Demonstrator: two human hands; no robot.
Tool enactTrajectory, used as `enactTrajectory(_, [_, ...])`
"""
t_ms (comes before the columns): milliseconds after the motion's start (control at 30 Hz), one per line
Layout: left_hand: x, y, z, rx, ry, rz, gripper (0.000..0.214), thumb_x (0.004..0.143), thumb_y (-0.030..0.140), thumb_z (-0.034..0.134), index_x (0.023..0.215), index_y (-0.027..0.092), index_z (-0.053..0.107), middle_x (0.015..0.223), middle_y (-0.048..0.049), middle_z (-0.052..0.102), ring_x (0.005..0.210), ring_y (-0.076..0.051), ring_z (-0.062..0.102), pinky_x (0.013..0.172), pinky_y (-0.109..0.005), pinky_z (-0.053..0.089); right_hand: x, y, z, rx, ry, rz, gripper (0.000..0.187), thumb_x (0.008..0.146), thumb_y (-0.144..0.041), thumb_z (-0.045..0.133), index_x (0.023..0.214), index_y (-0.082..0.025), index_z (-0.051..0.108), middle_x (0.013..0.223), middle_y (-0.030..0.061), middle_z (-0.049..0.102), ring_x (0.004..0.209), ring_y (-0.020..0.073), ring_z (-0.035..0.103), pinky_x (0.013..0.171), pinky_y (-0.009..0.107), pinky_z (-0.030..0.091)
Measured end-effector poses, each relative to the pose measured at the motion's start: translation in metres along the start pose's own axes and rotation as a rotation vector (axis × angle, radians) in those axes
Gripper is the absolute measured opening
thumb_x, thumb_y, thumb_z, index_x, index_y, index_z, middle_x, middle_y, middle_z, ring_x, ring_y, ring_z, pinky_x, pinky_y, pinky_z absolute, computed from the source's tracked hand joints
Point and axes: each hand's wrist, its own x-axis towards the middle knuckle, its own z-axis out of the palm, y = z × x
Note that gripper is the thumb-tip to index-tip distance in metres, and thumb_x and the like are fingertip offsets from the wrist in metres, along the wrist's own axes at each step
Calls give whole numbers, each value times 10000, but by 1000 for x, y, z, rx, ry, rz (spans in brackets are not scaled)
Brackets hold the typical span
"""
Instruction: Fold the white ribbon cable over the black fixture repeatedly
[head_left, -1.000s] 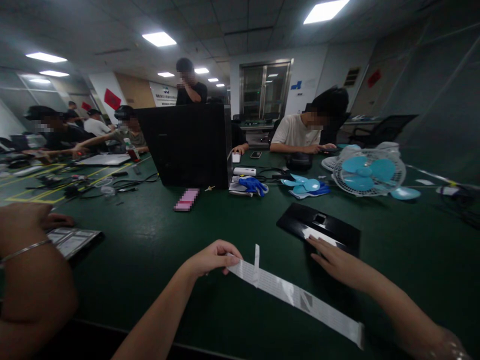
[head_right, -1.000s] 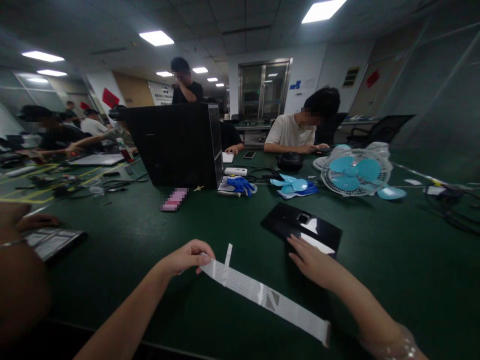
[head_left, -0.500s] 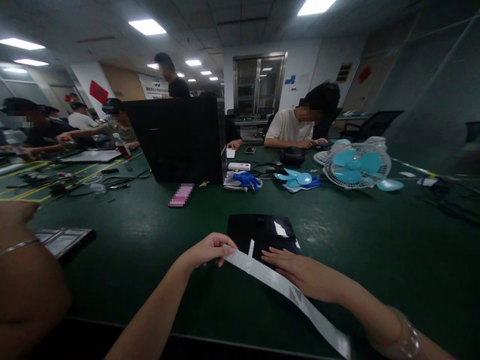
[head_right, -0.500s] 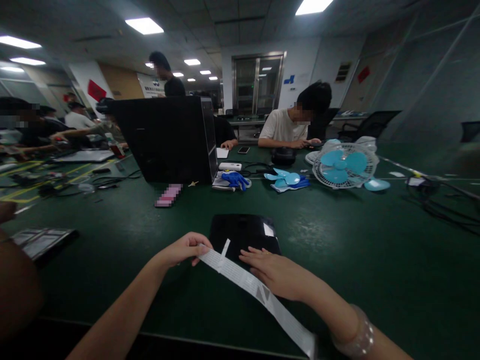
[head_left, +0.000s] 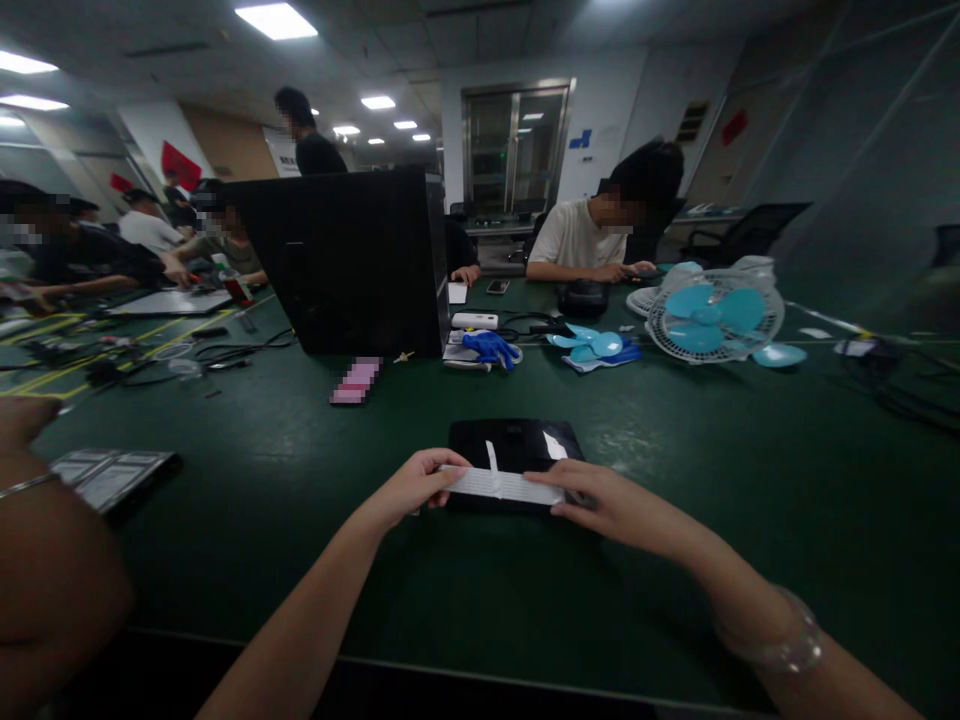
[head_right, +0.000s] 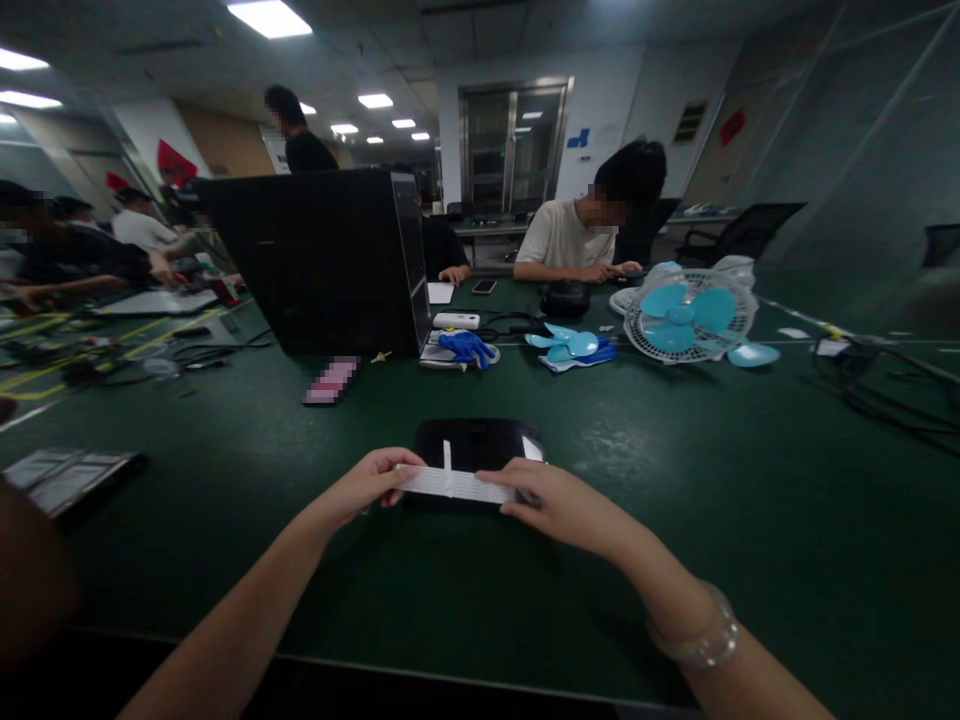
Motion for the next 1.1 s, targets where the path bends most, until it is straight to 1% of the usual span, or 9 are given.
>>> enactTrajectory(67, [1,-2,-2,22,14,11,283,851,290,599,1108,176,632,817,7,608,582,-74,509,501,-197,356,0,4,0,-52,32,-31,479,972,-425,435,1445,-348,456,1287,57,566,1147,233,533,1008,442,425])
enactTrajectory(133, [2,-3,-4,49,52,33,301,842,249,603,1136,185,614,987,-31,635,620,-76,545,498,-195,368,-2,12,-3,-78,75,-20,469,979,-434,412,1434,-339,474,1328,61,546,1204,250,501,1032,456,409])
enactTrajectory(233, [2,-1,-7,100,94,19,282,858,263,592,1127,177,608,1129,-67,629,671,-88,584,513,-194,390,-7,24,-7,-113,110,22,462,979,-418,400,1427,-338,483,1380,56,520,1257,272,463,1052,487,392])
enactTrajectory(367, [2,2,-5,172,120,-29,290,874,296,583,1126,156,608,1102,-82,660,657,-100,603,534,-209,420,-10,32,-7,-207,107,41,455,977,-362,383,1417,-340,495,1363,61,534,1241,275,483,1032,499,411])
enactTrajectory(600, [6,-6,-1,226,191,15,226,860,303,589,993,141,672,990,-76,701,601,-112,612,556,-244,476,-10,38,-3,-367,134,32,439,949,-271,389,1339,-332,583,1340,73,556,1193,277,529,986,508,448])
enactTrajectory(767, [4,-6,-1,232,215,73,234,844,339,609,963,150,675,928,-71,708,717,-166,650,620,-277,507,-11,36,-2,-427,163,18,453,934,-265,402,1347,-334,574,1308,78,576,1147,281,556,930,492,488])
enactTrajectory(867, [3,-5,-2,333,248,122,232,837,362,611,932,168,694,889,-54,706,784,-185,640,673,-295,493,-9,34,1,-446,144,29,470,927,-257,398,1360,-333,563,1294,82,583,1139,281,559,920,488,495])
enactTrajectory(933, [2,-6,-3,425,270,118,239,820,390,628,913,185,710,882,-43,701,798,-191,622,684,-302,472,-8,34,4,-453,129,47,468,927,-268,397,1358,-340,566,1297,79,582,1143,286,558,925,498,492])
enactTrajectory(1100, [0,-4,-2,500,239,78,285,776,459,669,889,202,715,844,-27,673,773,-188,600,673,-301,446,-6,34,9,-461,107,120,460,917,-288,407,1339,-325,586,1320,83,568,1161,301,554,936,516,487])
